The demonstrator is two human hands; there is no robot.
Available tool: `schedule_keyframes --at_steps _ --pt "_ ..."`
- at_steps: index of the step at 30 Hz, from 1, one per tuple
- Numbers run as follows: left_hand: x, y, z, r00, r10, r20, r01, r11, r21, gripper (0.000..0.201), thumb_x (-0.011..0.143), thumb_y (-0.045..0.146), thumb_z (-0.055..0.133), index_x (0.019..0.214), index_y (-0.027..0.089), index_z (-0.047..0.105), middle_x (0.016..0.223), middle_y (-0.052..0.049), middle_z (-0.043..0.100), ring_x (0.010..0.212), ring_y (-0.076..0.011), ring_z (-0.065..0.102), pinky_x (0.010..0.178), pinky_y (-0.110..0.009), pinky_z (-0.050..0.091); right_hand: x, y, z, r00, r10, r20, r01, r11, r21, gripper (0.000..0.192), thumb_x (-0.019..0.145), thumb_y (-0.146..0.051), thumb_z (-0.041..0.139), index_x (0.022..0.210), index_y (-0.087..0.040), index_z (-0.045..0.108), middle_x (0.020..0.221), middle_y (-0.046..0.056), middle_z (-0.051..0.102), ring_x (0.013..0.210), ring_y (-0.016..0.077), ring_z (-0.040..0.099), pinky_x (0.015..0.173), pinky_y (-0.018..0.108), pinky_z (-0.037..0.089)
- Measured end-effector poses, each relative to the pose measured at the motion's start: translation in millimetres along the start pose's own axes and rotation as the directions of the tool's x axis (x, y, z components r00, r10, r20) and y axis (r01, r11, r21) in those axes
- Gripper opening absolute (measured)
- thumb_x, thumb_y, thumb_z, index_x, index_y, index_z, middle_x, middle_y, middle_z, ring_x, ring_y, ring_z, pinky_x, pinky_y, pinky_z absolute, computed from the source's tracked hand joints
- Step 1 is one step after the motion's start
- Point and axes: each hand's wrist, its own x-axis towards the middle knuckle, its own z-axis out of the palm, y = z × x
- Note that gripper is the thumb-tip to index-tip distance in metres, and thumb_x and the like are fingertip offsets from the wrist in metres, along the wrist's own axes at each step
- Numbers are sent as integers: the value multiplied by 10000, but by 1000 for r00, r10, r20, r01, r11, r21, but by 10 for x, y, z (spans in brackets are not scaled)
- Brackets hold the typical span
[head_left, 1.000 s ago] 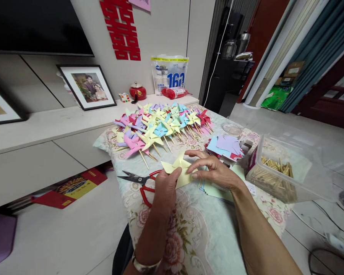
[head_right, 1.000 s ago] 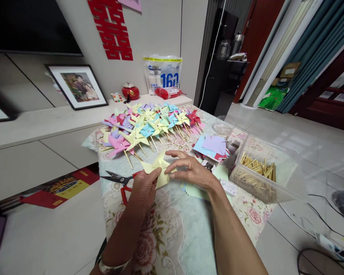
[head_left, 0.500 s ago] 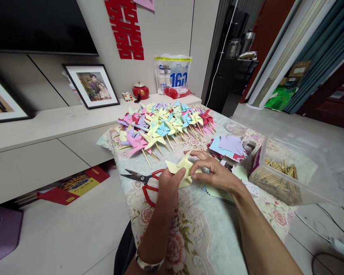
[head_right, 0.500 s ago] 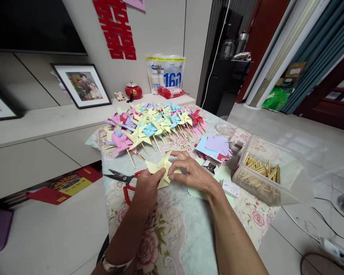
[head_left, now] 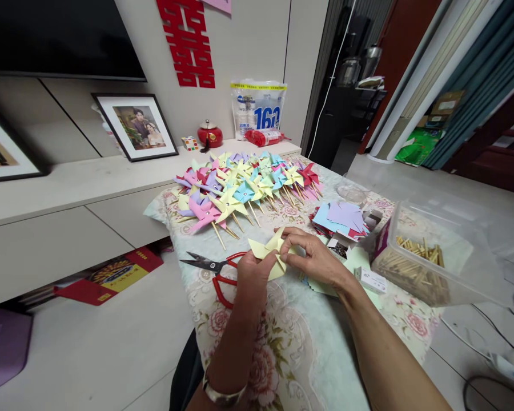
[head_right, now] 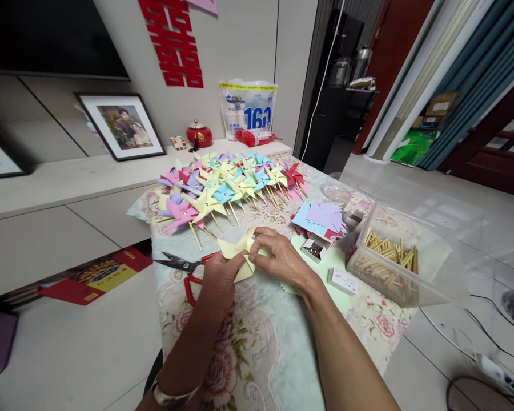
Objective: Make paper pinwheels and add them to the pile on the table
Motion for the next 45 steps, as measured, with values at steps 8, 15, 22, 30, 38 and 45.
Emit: schedule_keyframes --at_steps 8,15,22,30,38,45 --pt "-28 25 17 1000 9 2 -9 1000 -2 349 599 251 820 912 109 760 707 -31 752 614 -181 680 616 -261 512 19 25 42 998 7 -67 -4 999 43 94 773 -116 611 724 -186 650 1020 52 643 1035 210 593 918 322 398" --pt "-31 26 20 1000 -14 12 14 1000 -9 378 571 256 837 913 116 760 684 -19 744 659 -196 692 625 -259 516 26 29 37 999 4 -54 -1 999 44 100 759 -109 592 706 -184 629 904 25 630 913 192 577 842 306 401" --pt "-36 34 29 1000 -28 4 28 999 18 355 559 258 824 878 115 761 679 -23 743 634 -205 691 654 -291 532 19 15 10 999 24 -32 -23 999 40 115 767 -103 579 703 -184 628 887 21 626 853 176 570 792 292 405" --pt "5 -11 -10 999 -19 30 18 999 37 394 556 282 844 896 102 757 709 -47 755 660 -214 697 684 -306 540 11 65 3 1000 23 -17 -22 999 37 111 784 -106 580 725 -179 639 876 18 629 842 169 574 790 290 410" --pt "-10 -7 -13 997 -44 60 41 998 40 393 553 285 844 891 104 760 715 -53 757 669 -220 701 678 -301 533 -3 94 -37 998 57 11 -57 998 18 93 782 -114 583 738 -177 637 867 15 648 823 168 580 781 287 414" --pt "-15 17 -37 992 -72 105 68 997 43 406 544 287 866 899 115 769 739 -54 760 656 -203 684 658 -293 524 -10 91 -51 997 77 25 -76 997 -9 89 781 -126 582 730 -178 633 844 10 646 810 171 578 755 282 411"
